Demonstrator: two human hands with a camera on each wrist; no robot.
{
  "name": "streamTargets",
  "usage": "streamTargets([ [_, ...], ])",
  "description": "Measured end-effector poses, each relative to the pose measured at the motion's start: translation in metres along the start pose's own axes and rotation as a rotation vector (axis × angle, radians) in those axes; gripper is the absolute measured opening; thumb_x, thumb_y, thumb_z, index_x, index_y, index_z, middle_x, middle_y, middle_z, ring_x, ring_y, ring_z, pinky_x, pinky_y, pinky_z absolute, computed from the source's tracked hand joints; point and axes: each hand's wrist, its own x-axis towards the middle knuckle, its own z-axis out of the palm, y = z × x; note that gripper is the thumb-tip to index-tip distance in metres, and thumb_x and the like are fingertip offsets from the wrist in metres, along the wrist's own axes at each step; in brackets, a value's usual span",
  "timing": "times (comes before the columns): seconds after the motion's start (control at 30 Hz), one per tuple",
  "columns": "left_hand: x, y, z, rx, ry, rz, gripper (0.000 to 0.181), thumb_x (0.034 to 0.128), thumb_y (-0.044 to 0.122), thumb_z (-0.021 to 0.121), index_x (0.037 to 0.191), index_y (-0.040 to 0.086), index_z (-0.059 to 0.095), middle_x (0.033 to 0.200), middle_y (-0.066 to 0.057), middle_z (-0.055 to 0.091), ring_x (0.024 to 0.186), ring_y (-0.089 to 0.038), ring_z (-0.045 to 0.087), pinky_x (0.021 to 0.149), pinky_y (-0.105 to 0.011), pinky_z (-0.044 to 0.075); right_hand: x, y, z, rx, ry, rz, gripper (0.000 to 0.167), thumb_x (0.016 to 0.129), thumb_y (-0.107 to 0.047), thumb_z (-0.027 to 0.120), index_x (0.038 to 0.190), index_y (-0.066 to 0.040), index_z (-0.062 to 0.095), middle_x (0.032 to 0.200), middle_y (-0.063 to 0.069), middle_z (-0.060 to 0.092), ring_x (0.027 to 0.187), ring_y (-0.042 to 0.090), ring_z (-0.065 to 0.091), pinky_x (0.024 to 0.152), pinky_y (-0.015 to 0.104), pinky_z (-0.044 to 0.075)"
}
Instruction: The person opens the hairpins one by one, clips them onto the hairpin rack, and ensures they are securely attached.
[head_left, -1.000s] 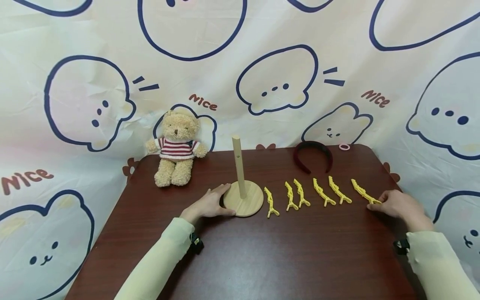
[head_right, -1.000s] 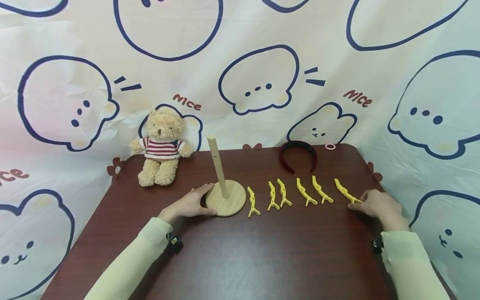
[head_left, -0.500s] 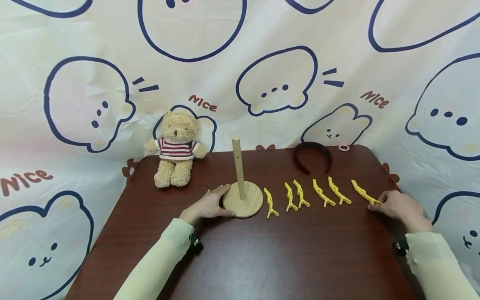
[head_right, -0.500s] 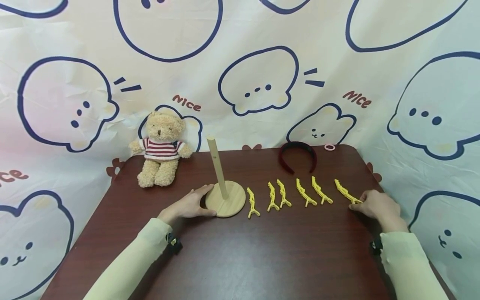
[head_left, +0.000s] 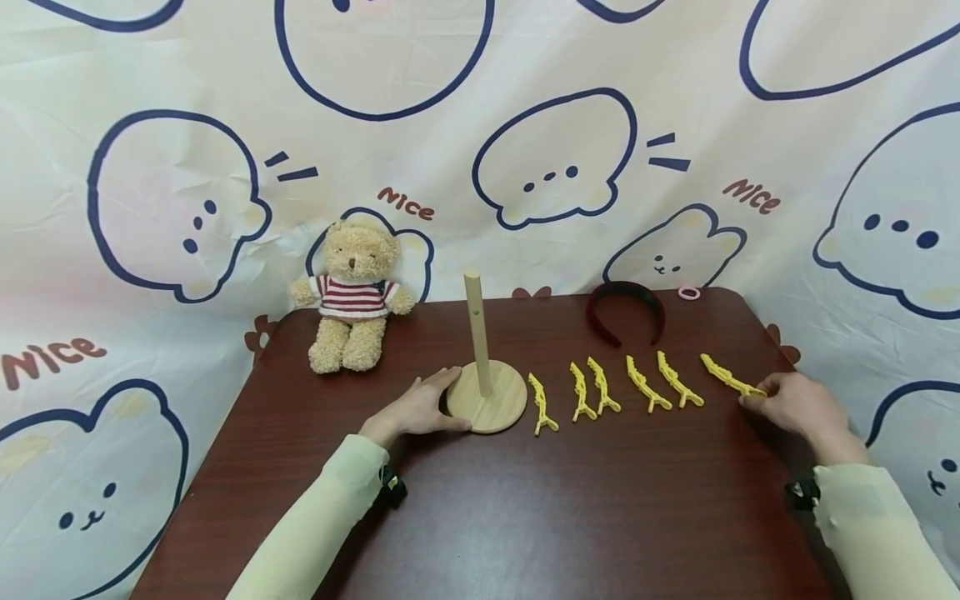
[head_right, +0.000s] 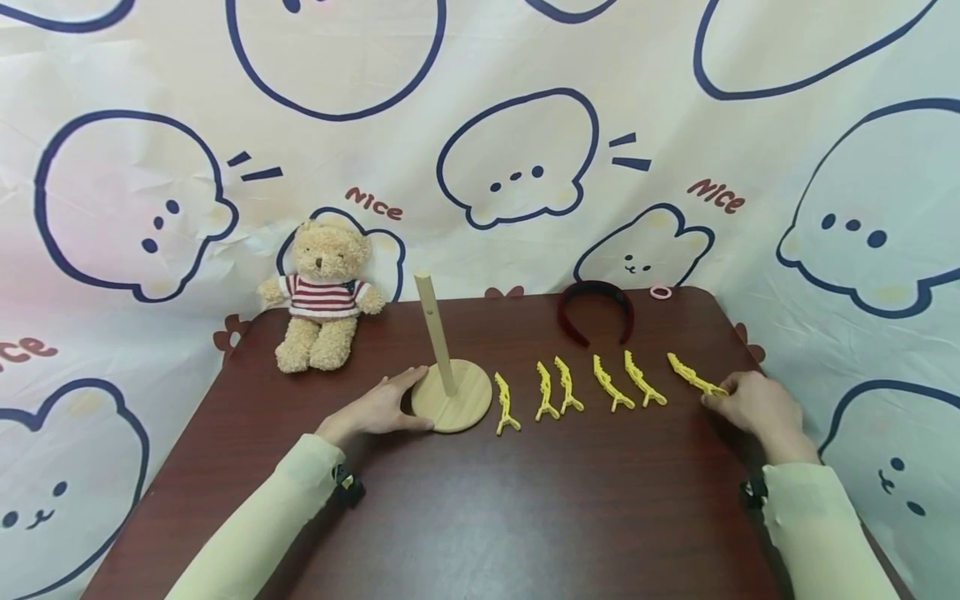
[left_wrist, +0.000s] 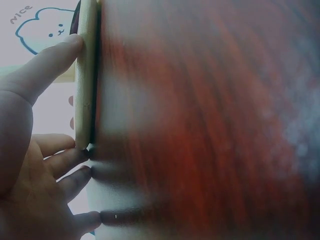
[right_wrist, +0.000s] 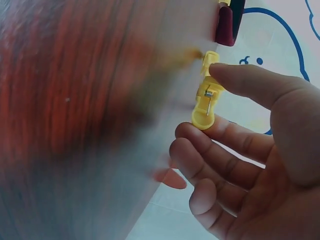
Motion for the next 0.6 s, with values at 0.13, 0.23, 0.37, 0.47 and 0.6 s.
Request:
streamTargets([
  [0.13, 0.001, 0.0, 0.0, 0.003, -0.003, -0.005, 0.105, 0.0804, 0.054, 0.078, 0.159, 0.01, 0.025, 0.164, -0.016, 0.028, 0.154, -0.031, 0.021, 0.123, -0.062, 0.013, 0.0, -0.003, 0.0, -0.004, 0.06, -0.039, 0.057, 0.084, -0.046, 0.073, 0.105, 0.007, 0.067, 0.09, 0.023, 0.069, 0.075, 0.029, 0.057, 0.058, 0.038, 0.049],
  [0.23, 0.001, 0.0, -0.001, 0.008, -0.006, -0.006, 0.105, 0.0806, 0.054, 0.078, 0.159, 0.01, 0.025, 0.164, -0.016, 0.028, 0.155, -0.031, 0.021, 0.123, -0.061, 0.013, -0.002, -0.007, -0.002, -0.005, 0.09, -0.064, 0.057, 0.085, -0.045, 0.073, 0.107, 0.007, 0.067, 0.093, 0.024, 0.069, 0.076, 0.03, 0.058, 0.059, 0.04, 0.05],
  [0.37, 0.001, 0.0, -0.001, 0.011, -0.005, -0.005, 0.104, 0.0808, 0.053, 0.078, 0.159, 0.01, 0.025, 0.164, -0.016, 0.028, 0.154, -0.032, 0.021, 0.123, -0.062, 0.013, -0.004, -0.017, -0.004, -0.014, 0.118, -0.082, 0.057, 0.085, -0.044, 0.073, 0.109, 0.007, 0.067, 0.094, 0.025, 0.069, 0.076, 0.029, 0.059, 0.06, 0.042, 0.05],
  [0.47, 0.001, 0.001, -0.001, 0.01, -0.005, -0.006, 0.104, 0.0808, 0.053, 0.078, 0.159, 0.01, 0.025, 0.164, -0.016, 0.028, 0.154, -0.032, 0.022, 0.123, -0.062, 0.013, -0.005, -0.028, -0.006, -0.023, 0.144, -0.09, 0.057, 0.085, -0.044, 0.074, 0.109, 0.006, 0.067, 0.095, 0.026, 0.07, 0.076, 0.03, 0.059, 0.062, 0.045, 0.051],
  [0.6, 0.001, 0.001, -0.001, 0.009, -0.008, -0.009, 0.104, 0.0808, 0.054, 0.078, 0.159, 0.01, 0.025, 0.164, -0.016, 0.028, 0.154, -0.032, 0.022, 0.123, -0.062, 0.013, -0.009, -0.043, -0.01, -0.028, 0.166, -0.101, 0.057, 0.085, -0.046, 0.075, 0.109, 0.005, 0.068, 0.099, 0.027, 0.07, 0.077, 0.031, 0.061, 0.065, 0.05, 0.051],
])
